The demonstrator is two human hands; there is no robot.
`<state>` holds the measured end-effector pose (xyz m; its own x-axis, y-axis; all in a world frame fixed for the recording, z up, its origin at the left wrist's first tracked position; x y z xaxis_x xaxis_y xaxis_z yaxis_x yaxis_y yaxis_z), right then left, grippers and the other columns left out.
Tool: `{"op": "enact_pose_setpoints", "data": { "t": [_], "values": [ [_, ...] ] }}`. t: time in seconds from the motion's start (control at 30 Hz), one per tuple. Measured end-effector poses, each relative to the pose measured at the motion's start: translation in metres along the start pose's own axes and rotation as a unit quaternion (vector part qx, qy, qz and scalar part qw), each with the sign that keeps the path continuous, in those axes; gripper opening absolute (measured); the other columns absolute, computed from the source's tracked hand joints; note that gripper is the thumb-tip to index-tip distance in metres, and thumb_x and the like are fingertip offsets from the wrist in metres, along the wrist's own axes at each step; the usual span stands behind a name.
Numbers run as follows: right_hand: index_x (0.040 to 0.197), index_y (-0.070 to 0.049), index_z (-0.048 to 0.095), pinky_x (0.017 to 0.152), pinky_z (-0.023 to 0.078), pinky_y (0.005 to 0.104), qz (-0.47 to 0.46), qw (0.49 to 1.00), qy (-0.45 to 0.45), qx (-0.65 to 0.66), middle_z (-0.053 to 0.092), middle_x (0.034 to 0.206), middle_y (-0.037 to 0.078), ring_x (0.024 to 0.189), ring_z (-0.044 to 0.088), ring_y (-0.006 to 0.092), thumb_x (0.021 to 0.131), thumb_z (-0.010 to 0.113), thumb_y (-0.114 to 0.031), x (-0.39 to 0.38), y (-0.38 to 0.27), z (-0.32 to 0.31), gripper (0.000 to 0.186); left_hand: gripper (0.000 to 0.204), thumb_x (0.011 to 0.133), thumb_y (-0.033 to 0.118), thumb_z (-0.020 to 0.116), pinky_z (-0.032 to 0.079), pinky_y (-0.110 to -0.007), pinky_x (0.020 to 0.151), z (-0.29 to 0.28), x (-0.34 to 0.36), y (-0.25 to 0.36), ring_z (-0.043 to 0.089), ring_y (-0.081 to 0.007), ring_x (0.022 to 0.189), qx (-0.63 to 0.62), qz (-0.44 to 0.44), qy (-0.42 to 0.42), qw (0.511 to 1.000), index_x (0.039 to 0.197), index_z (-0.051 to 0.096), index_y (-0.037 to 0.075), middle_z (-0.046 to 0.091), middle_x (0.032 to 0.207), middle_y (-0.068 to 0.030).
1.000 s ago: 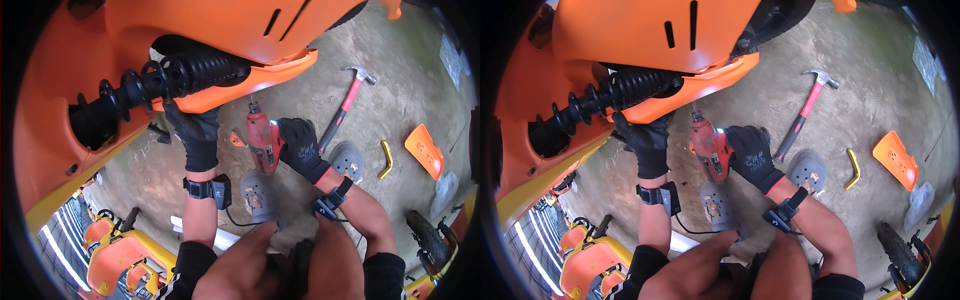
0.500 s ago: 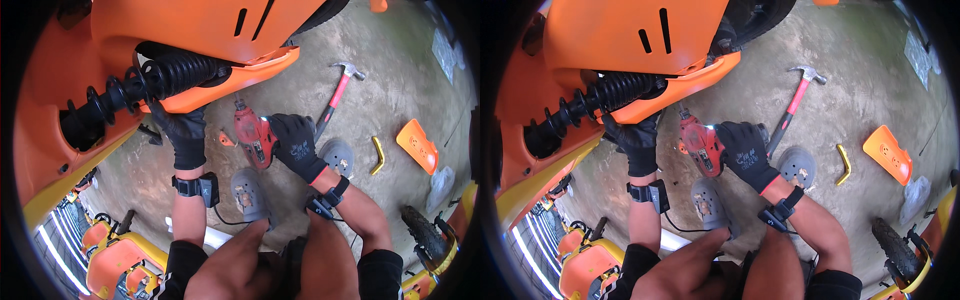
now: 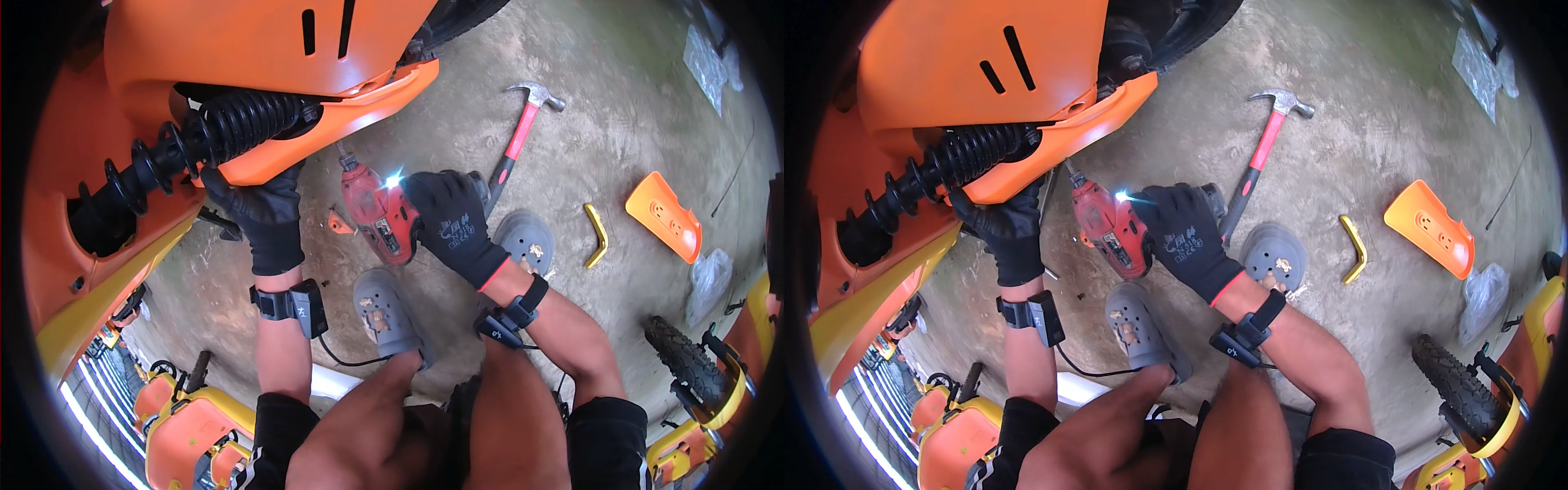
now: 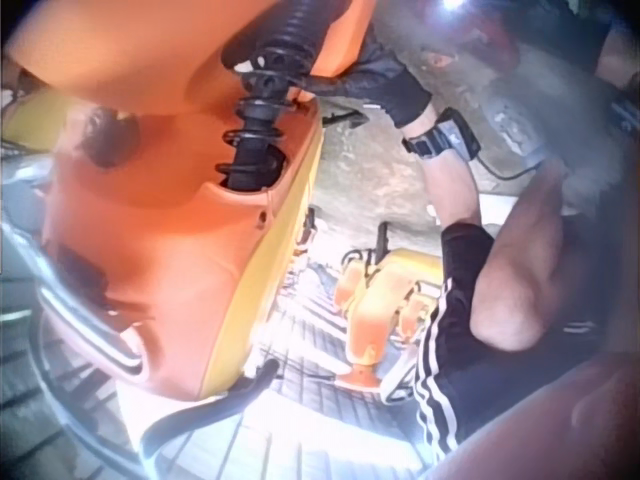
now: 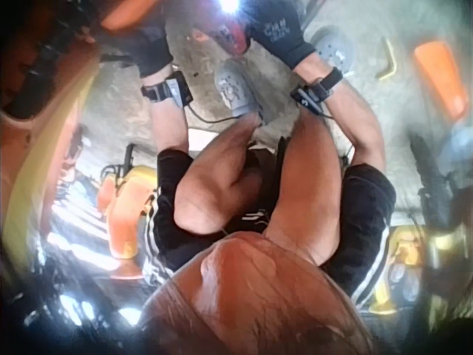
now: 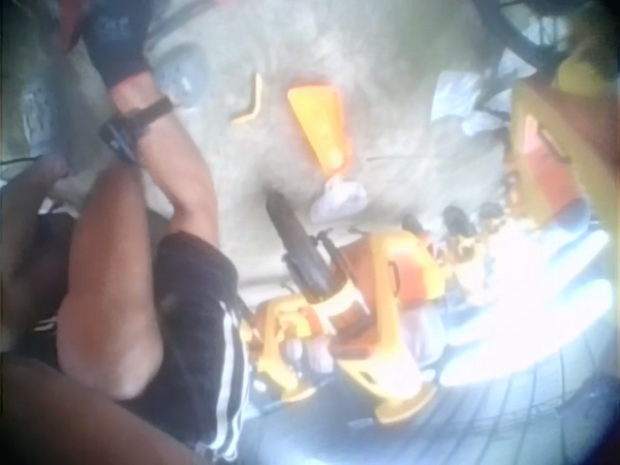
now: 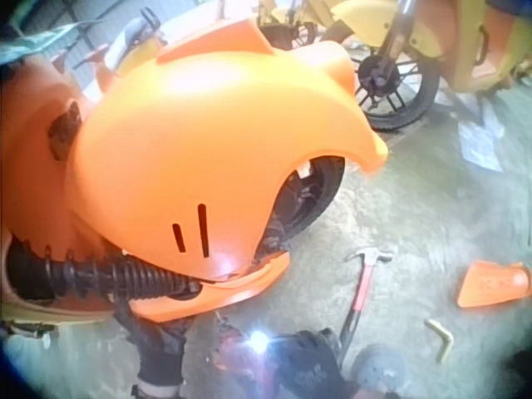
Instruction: The person uses a cordless impact driver and a hammer to remove and install an orange plastic cover on the rear of a yellow and orange scooter. They remove screws, tap the cover with a hammer, and then reinstall the cover with screws.
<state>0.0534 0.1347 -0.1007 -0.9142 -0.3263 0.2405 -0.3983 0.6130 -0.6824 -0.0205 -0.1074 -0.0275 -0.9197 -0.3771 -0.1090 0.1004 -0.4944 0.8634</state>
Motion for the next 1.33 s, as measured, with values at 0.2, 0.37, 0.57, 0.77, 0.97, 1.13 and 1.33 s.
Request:
{"op": "enact_pose_setpoints", "data": {
  "t": [0.2, 0.37, 0.57, 0.77, 0.97, 1.13, 1.33],
  "values": [
    [0.12, -0.008, 0.059, 0.092, 0.045, 0.0452, -0.003, 0.999, -0.033, 0.025, 0.058, 0.12, 0.011, 0.105, 0.059, 0.0311, 0.06, 0.074, -0.013, 0.001, -0.008, 0.0, 0.062, 0.074, 0.09, 0.056, 0.066, 0.036, -0.061, 0.112, 0.009, -0.002, -0.005, 0.046, -0.034, 0.136, -0.012, 0.015, -0.043, 0.999, 0.148, 0.042, 0.016, 0.048, 0.148, -0.0093],
    [0.121, -0.007, 0.058, 0.092, 0.044, 0.0435, -0.029, 0.999, -0.027, -0.012, 0.058, 0.118, 0.011, 0.104, 0.059, 0.0294, 0.066, 0.072, -0.017, 0.005, -0.006, 0.0, 0.058, 0.075, 0.091, 0.056, 0.065, 0.038, -0.062, 0.111, 0.017, -0.007, -0.023, 0.047, -0.0346, 0.135, 0.037, 0.004, -0.019, 0.999, 0.148, 0.04, 0.014, 0.048, 0.147, -0.0114],
    [0.118, -0.009, 0.059, 0.088, 0.043, 0.0406, -0.024, 0.998, -0.062, -0.023, 0.055, 0.106, 0.009, 0.096, 0.058, 0.0264, 0.075, 0.067, -0.02, 0.006, -0.003, -0.017, 0.046, 0.068, 0.093, 0.05, 0.065, 0.042, -0.059, 0.11, 0.022, -0.004, -0.019, 0.051, -0.0338, 0.132, 0.016, -0.004, -0.011, 1.0, 0.146, 0.043, 0.012, 0.05, 0.145, -0.0114],
    [0.113, -0.009, 0.06, 0.084, 0.044, 0.0399, -0.017, 0.999, -0.051, 0.0, 0.054, 0.1, 0.009, 0.091, 0.058, 0.0266, 0.074, 0.066, -0.018, 0.007, -0.016, -0.017, 0.041, 0.069, 0.092, 0.051, 0.065, 0.04, -0.055, 0.112, 0.024, -0.015, -0.018, 0.049, -0.0328, 0.134, 0.008, -0.029, 0.0, 1.0, 0.144, 0.046, 0.009, 0.05, 0.145, -0.0115],
    [0.117, -0.008, 0.059, 0.087, 0.044, 0.0413, -0.019, 0.994, -0.107, 0.001, 0.057, 0.104, 0.011, 0.096, 0.059, 0.03, 0.069, 0.069, -0.015, -0.018, 0.009, -0.055, 0.049, 0.072, 0.091, 0.048, 0.069, 0.038, -0.057, 0.114, 0.026, -0.014, -0.024, 0.05, -0.033, 0.133, -0.093, -0.11, -0.009, 0.989, 0.146, 0.043, 0.009, 0.05, 0.145, -0.0128],
    [0.123, -0.005, 0.056, 0.092, 0.045, 0.047, 0.109, 0.984, -0.104, -0.093, 0.059, 0.117, 0.016, 0.106, 0.058, 0.037, 0.062, 0.073, -0.016, -0.071, 0.05, -0.111, 0.064, 0.067, 0.093, 0.039, 0.068, 0.032, -0.06, 0.117, 0.026, -0.02, -0.023, 0.042, -0.0385, 0.138, -0.133, -0.127, -0.02, 0.983, 0.144, 0.043, 0.004, 0.048, 0.147, -0.0171],
    [0.129, -0.006, 0.054, 0.091, 0.046, 0.05, 0.256, 0.953, -0.083, -0.139, 0.058, 0.122, 0.018, 0.11, 0.057, 0.0378, 0.064, 0.075, -0.019, -0.121, 0.123, -0.129, 0.07, 0.069, 0.091, 0.038, 0.072, 0.032, -0.062, 0.116, 0.037, -0.027, -0.023, 0.042, -0.0389, 0.139, -0.031, -0.091, 0.015, 0.995, 0.144, 0.043, 0.005, 0.048, 0.147, -0.0168]
  ]
}}
Point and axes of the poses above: each hand's wrist, its own x-axis towards the middle knuckle, its own z-axis out of the palm, y = z × x, the point moved 2 cm from there along x, towards the middle knuckle
